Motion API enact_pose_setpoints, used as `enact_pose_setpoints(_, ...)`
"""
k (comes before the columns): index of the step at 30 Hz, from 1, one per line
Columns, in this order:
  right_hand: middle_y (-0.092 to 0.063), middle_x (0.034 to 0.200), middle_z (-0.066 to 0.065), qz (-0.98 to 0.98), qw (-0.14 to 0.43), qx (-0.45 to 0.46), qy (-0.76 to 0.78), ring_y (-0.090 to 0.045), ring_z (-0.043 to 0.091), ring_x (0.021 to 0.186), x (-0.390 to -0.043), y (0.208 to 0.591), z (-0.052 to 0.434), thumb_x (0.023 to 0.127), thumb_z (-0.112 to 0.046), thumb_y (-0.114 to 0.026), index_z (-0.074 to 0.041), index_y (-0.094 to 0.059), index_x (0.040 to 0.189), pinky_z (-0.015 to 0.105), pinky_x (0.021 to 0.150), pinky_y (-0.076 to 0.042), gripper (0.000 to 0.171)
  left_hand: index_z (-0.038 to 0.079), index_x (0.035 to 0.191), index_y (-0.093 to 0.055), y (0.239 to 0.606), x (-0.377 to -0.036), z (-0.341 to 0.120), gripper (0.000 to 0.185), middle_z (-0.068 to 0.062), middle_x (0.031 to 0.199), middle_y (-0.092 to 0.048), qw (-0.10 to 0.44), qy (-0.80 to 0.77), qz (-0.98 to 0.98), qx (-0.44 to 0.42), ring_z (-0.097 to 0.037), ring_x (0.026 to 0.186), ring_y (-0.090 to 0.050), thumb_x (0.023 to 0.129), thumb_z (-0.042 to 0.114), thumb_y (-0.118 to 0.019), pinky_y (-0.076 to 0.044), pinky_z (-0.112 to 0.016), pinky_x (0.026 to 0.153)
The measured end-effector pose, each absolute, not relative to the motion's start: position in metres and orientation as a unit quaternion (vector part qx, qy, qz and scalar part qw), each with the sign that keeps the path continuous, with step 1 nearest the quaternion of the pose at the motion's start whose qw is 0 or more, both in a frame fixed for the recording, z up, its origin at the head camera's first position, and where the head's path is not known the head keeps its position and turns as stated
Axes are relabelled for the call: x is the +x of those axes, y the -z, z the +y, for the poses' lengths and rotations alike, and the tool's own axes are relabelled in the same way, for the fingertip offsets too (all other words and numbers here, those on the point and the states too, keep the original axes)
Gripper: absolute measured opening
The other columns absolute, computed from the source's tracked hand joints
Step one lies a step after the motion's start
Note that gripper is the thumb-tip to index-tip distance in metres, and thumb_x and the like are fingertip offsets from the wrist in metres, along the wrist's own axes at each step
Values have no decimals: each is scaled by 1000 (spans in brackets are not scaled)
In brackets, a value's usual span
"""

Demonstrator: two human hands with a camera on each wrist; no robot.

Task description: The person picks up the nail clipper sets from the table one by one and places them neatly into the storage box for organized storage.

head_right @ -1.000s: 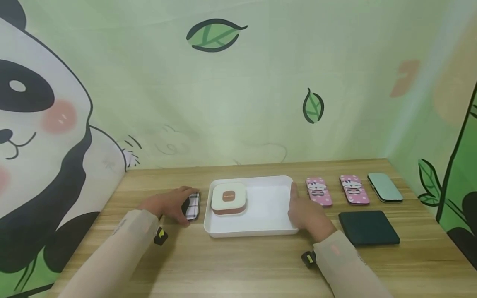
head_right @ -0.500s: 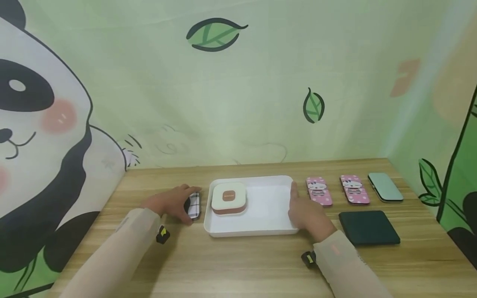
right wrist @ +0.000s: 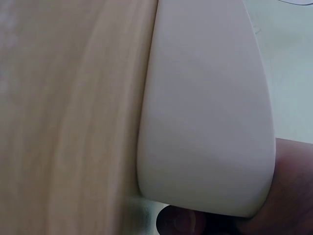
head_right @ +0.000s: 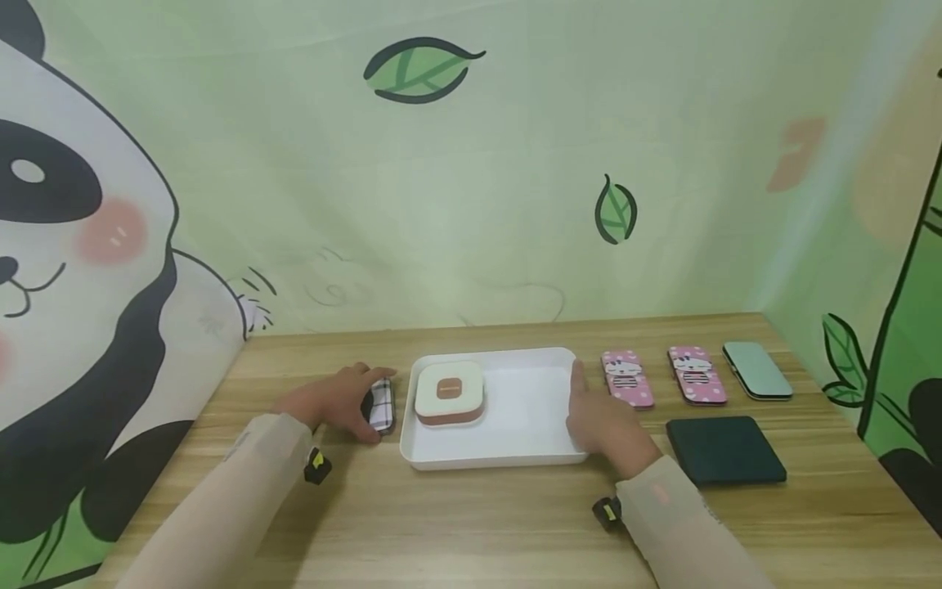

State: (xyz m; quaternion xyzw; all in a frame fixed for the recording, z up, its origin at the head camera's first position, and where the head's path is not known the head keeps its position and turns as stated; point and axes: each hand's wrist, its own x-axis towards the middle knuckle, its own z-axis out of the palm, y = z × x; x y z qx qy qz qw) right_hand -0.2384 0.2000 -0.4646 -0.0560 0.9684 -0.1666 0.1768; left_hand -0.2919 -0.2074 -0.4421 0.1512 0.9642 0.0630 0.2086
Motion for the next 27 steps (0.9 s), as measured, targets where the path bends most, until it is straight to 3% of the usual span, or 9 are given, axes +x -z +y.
enact_pose_setpoints(11,-53,67,8,965,191,-52,170,-43,19,50,-240,465,199,101,-21,-43,-5,18,157,29,49,-36,85,26,154,-37,434,-302,-207,102,-13,141,-44,173,-79,967,172,-29,119,-45,68,47,-88,-47,-50,97)
enact_pose_setpoints(20,-54,70,9,963,188,-56,183,-44,20,52,-240,465,197,100,-19,-45,-4,18,157,31,49,-36,86,26,154,-37,420,-301,-199,100,-15,146,-41,155,-91,966,187,-30,123,-44,70,48,-86,-46,-51,97)
enact_pose_setpoints(27,-57,75,7,957,193,-73,203,-43,18,52,-243,470,204,97,-19,-52,-3,22,155,30,49,-37,96,25,155,-34,413,-301,-185,101,-15,146,-41,143,-86,967,191,-29,123,-44,71,49,-85,-45,-50,100)
